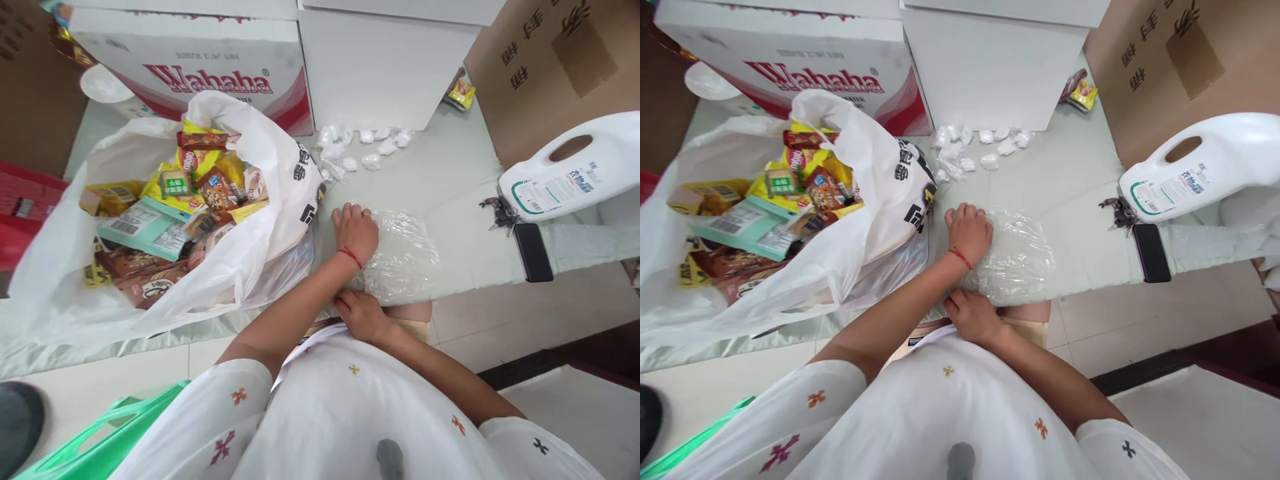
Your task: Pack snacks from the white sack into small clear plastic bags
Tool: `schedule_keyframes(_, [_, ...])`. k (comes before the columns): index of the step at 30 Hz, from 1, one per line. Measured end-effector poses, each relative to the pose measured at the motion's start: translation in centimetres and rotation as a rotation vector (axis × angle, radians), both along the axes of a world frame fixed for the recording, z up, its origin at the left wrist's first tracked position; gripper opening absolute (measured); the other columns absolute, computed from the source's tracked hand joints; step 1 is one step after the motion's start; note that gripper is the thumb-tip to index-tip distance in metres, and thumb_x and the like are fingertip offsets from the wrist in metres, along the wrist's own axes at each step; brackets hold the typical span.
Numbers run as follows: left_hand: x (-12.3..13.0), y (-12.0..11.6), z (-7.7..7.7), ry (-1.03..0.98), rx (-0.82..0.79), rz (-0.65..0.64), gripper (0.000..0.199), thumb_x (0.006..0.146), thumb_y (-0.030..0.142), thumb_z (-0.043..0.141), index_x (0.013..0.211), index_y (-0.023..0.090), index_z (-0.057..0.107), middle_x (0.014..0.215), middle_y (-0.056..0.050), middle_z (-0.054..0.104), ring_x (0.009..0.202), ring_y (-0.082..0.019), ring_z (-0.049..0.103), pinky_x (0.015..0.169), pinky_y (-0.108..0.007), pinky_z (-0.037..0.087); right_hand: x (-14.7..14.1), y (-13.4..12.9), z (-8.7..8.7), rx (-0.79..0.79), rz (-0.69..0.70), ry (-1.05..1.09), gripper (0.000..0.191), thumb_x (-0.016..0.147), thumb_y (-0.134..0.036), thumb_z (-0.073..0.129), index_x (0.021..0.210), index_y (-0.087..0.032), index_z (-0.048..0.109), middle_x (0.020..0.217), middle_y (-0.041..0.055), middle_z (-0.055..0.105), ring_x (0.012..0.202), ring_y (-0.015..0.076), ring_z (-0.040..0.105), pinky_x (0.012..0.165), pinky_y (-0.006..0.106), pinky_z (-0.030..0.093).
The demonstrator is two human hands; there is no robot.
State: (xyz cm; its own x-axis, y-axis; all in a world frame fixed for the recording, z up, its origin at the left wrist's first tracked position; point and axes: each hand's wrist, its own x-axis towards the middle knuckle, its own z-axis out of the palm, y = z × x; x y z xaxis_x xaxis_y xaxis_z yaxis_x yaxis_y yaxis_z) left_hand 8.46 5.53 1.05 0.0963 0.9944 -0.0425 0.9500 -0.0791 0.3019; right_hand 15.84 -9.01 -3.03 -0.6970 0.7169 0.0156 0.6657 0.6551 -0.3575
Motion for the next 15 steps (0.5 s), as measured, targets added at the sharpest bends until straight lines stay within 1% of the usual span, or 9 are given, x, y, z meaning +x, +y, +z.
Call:
schedule_keyframes(2, [-0.2,-0.5,-1.1,-0.006,0.027,0.000,0.049,0.104,0.036,0.032,0.139,0.015,0.058,0.152,-0.017,0.052,0.150,-0.030,0.032,0.124,-0.061,0.013,0.8,0.0,1.1,-0.010,0.033,0.054,0.023,0.102,-0.016,0.048,0.099,-0.020,0.070,0.093,0.0053,0.072,0.073,0.0172,0.062,0.064,0.030,0.046])
schedule_keyframes(4, [-0.8,-1.1,-2.0,-0.013,0.024,-0.017,0.055,0.106,0.040,0.025,0.150,0.017,0.048,0.163,-0.013,0.041,0.155,-0.026,0.023,0.126,-0.061,0.006,3.1,1.0,2.8,0.005,-0.046,0.184,0.023,0.103,-0.021,0.046,0.103,-0.023,0.069,0.093,0.0043,0.072,0.075,0.0168,0.063,0.068,0.029,0.049])
schedule_keyframes(5, [-1.1,-1.4,-2.3,-0.013,0.021,-0.027,0.057,0.107,0.043,0.021,0.154,0.018,0.043,0.166,-0.011,0.036,0.157,-0.025,0.020,0.127,-0.061,0.004,4.8,2.0,3.7,0.034,-0.172,0.262,0.023,0.104,-0.025,0.045,0.106,-0.024,0.068,0.095,0.0046,0.072,0.079,0.0172,0.064,0.073,0.030,0.050])
schedule_keyframes(6, [-1.4,-1.6,-2.6,-0.010,0.018,-0.035,0.060,0.107,0.045,0.018,0.156,0.020,0.040,0.168,-0.010,0.033,0.158,-0.023,0.018,0.127,-0.060,0.001,6.6,3.5,4.6,0.078,-0.364,0.332,0.024,0.105,-0.030,0.044,0.109,-0.024,0.067,0.099,0.0059,0.072,0.085,0.0185,0.065,0.080,0.032,0.051])
schedule_keyframes(8, [-1.6,-1.8,-2.8,0.003,0.011,-0.039,0.062,0.107,0.048,0.015,0.159,0.021,0.035,0.170,-0.009,0.028,0.159,-0.021,0.015,0.127,-0.060,-0.003,10.0,7.4,5.6,0.180,-0.847,0.368,0.033,0.105,-0.043,0.042,0.117,-0.021,0.063,0.111,0.0119,0.071,0.099,0.0241,0.065,0.090,0.039,0.051])
schedule_keyframes(9, [-1.7,-1.8,-2.8,0.011,0.004,-0.038,0.064,0.107,0.049,0.014,0.160,0.021,0.033,0.171,-0.009,0.025,0.160,-0.022,0.014,0.127,-0.060,-0.004,11.3,9.6,5.8,0.150,-0.994,0.336,0.041,0.103,-0.049,0.042,0.121,-0.019,0.061,0.114,0.0149,0.070,0.103,0.0274,0.064,0.092,0.043,0.050])
schedule_keyframes(10, [-1.7,-1.8,-2.7,0.018,-0.008,-0.035,0.064,0.107,0.050,0.014,0.161,0.021,0.031,0.172,-0.010,0.023,0.160,-0.022,0.013,0.126,-0.061,-0.005,12.1,11.7,5.7,0.048,-1.082,0.302,0.047,0.102,-0.055,0.041,0.119,-0.017,0.062,0.111,0.0165,0.071,0.103,0.0296,0.065,0.093,0.045,0.049])
schedule_keyframes(12, [-1.7,-1.7,-2.6,0.024,-0.034,-0.030,0.066,0.106,0.051,0.014,0.163,0.020,0.027,0.173,-0.010,0.020,0.161,-0.024,0.011,0.126,-0.063,-0.005,12.6,15.5,4.9,-0.243,-1.131,0.291,0.053,0.096,-0.065,0.045,0.109,-0.018,0.065,0.099,0.0148,0.072,0.093,0.0296,0.067,0.085,0.042,0.052])
schedule_keyframes(15, [-2.2,-1.4,-2.2,0.004,-0.054,-0.024,0.067,0.106,0.052,0.016,0.164,0.020,0.024,0.173,-0.010,0.017,0.161,-0.025,0.008,0.126,-0.063,-0.004,11.4,19.0,3.5,-0.572,-1.082,0.462,0.046,0.084,-0.065,0.066,0.088,-0.019,0.064,0.074,0.0056,0.066,0.063,0.0183,0.060,0.059,0.030,0.047])
